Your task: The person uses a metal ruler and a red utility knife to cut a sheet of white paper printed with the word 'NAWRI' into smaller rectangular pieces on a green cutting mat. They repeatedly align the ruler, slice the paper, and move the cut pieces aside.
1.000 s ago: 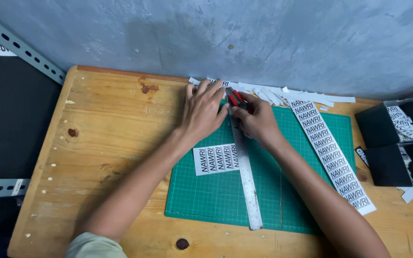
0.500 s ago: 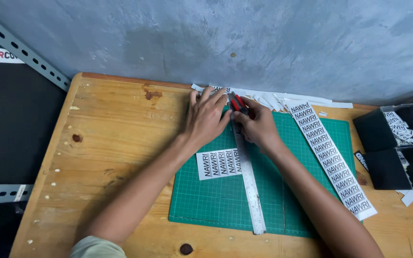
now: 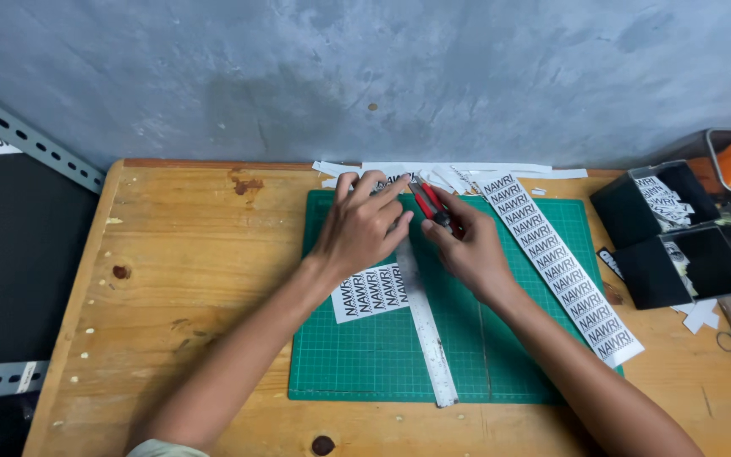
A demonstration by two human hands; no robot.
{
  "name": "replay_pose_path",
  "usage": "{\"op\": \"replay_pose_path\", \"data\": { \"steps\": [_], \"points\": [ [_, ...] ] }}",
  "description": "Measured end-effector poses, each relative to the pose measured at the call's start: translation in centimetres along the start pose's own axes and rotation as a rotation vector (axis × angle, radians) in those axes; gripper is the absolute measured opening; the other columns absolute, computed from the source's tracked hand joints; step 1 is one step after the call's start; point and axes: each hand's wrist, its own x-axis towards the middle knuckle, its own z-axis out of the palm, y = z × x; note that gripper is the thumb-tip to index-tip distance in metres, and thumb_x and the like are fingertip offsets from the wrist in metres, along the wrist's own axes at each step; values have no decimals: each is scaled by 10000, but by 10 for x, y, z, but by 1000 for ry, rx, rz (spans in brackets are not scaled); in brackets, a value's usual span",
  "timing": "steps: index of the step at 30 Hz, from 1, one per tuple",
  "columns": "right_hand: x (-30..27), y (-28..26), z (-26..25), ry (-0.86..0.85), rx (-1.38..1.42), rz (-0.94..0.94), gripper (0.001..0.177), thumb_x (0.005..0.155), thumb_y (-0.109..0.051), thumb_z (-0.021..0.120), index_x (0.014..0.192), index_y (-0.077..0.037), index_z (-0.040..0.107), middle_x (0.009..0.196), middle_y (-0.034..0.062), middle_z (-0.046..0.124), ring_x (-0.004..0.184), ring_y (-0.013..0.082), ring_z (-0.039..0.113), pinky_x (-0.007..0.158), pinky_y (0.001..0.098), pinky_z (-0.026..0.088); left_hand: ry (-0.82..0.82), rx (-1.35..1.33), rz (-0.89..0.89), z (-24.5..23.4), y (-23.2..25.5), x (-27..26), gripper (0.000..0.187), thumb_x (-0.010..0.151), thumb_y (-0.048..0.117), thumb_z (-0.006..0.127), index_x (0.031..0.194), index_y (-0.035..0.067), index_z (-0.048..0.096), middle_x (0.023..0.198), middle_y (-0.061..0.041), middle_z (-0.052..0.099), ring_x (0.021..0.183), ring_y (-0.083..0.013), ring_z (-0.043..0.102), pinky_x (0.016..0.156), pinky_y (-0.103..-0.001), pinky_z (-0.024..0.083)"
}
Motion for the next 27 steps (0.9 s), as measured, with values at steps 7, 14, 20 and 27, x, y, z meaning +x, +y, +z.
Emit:
{"op": "replay_pose_path", "data": {
  "steps": [7, 14, 20, 27],
  "points": [
    [-69, -8, -50, 151, 24, -12, 562, 1023, -4, 771, 1577, -61, 696, 823, 179, 736, 466, 156, 582, 396, 294, 463, -35, -92, 140, -14, 67, 17, 279, 1056, 246, 710, 839, 71, 695, 1483, -158, 780, 791, -273, 645, 816, -442, 489],
    [-105, -27, -79, 367, 107, -136, 689, 1027, -35, 797, 1684, -83, 594, 1292, 206, 804, 990, 155, 633, 836, 342, 642, -247, -133, 283, -31, 125, 61, 175, 981, 124, 748, 976, -31, 667, 1746, -336, 500, 771, -376, 682, 770, -476, 541],
    [-98, 5, -97, 522, 358, -226, 614, 1084, -30, 719, 1675, -33, 551, 830, 101, 695, 463, 112, 539, 371, 245, 459, -284, -3, 369, 13, 152, 105, 238, 924, 203, 814, 1042, 25, 709, 1786, -251, 472, 821, -350, 706, 787, -476, 538],
    [-89, 13, -121, 609, 556, -293, 701, 1155, -34, 561, 1791, -22, 269, 956, 117, 571, 540, 115, 510, 361, 243, 449, -282, -102, 426, 75, 178, 145, 249, 803, 93, 847, 1006, 14, 726, 1743, -219, 514, 818, -377, 709, 795, -513, 538]
  ]
}}
